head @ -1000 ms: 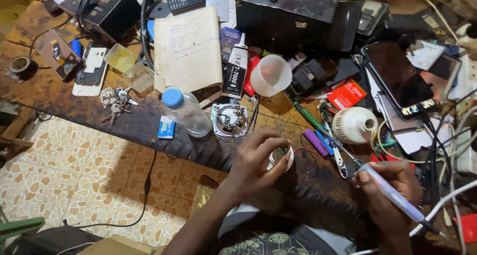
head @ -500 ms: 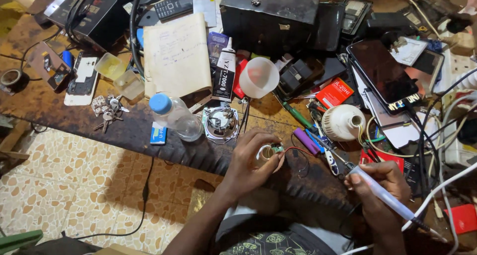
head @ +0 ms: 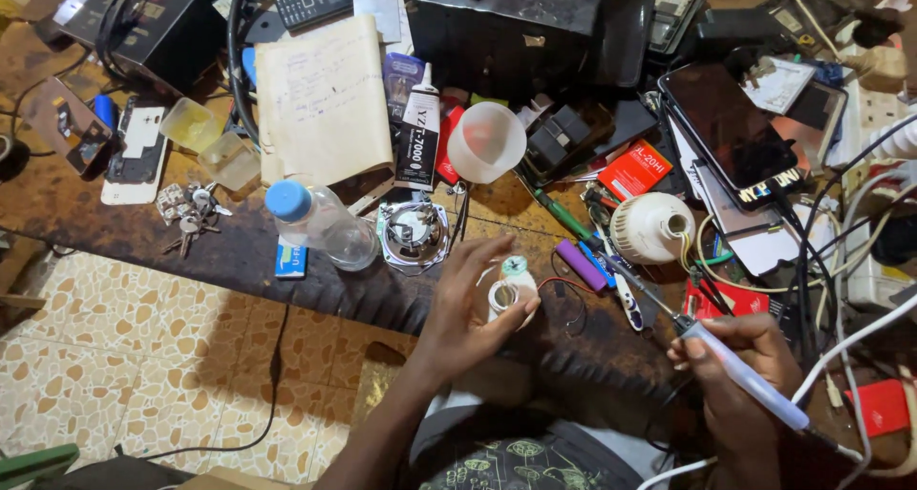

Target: Repairing a small circuit board by soldering and desoldering components on a cluttered workbench.

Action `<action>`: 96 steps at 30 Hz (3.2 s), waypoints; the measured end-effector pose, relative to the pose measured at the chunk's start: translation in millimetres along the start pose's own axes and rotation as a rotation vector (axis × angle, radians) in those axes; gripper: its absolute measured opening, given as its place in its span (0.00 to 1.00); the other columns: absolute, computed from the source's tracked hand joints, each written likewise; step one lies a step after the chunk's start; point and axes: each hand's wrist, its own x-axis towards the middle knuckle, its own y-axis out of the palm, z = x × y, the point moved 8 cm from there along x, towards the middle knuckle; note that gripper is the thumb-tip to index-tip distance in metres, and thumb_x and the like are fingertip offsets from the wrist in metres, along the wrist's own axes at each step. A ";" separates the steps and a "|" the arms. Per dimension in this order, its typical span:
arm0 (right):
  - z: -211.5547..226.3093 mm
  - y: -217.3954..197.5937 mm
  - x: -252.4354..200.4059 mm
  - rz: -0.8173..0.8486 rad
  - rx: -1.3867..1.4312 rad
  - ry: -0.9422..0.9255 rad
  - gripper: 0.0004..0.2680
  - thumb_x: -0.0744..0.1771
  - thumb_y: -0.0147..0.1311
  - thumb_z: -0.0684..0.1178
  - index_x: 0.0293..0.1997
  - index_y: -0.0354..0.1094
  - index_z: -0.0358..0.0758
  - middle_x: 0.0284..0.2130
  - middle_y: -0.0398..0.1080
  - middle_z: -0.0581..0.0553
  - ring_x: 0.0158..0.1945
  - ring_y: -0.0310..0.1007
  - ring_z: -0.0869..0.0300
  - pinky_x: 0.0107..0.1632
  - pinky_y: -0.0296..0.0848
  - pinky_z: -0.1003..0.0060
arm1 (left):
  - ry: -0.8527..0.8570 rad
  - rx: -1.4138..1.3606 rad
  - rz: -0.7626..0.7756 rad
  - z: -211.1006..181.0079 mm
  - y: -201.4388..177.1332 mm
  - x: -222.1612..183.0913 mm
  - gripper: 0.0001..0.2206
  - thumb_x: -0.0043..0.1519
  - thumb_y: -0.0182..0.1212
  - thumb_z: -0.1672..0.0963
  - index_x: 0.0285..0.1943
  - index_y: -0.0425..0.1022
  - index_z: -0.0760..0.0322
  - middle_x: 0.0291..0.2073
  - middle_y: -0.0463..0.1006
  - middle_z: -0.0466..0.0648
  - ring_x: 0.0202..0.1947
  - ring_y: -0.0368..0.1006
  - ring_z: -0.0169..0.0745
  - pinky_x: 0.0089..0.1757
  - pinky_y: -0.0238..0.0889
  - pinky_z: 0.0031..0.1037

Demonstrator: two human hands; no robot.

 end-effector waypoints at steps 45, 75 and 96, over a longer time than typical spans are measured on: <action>28.6 35.1 -4.0 0.320 -0.768 -0.298 0.03 0.60 0.54 0.42 0.30 0.64 0.37 0.28 0.65 0.46 0.32 0.63 0.58 0.36 0.61 0.67 | -0.720 -0.768 0.185 31.6 90.2 -188.9 0.10 0.61 0.43 0.51 0.32 0.60 0.57 0.21 0.51 0.35 0.23 0.45 0.22 0.27 0.41 0.19; 42.2 86.0 -23.5 0.448 -0.534 -0.260 0.01 0.58 0.56 0.40 0.27 0.69 0.38 0.25 0.70 0.48 0.29 0.69 0.63 0.37 0.65 0.72 | -0.712 -0.785 0.303 69.0 94.2 -190.9 0.13 0.61 0.42 0.50 0.26 0.56 0.56 0.18 0.52 0.36 0.19 0.47 0.24 0.25 0.41 0.20; 33.9 75.5 -17.2 0.423 -0.600 -0.134 0.01 0.57 0.55 0.39 0.24 0.68 0.39 0.21 0.69 0.50 0.25 0.64 0.66 0.31 0.61 0.74 | -0.773 -0.944 0.320 73.0 104.0 -189.2 0.18 0.60 0.40 0.47 0.20 0.50 0.55 0.15 0.48 0.37 0.16 0.42 0.23 0.21 0.33 0.19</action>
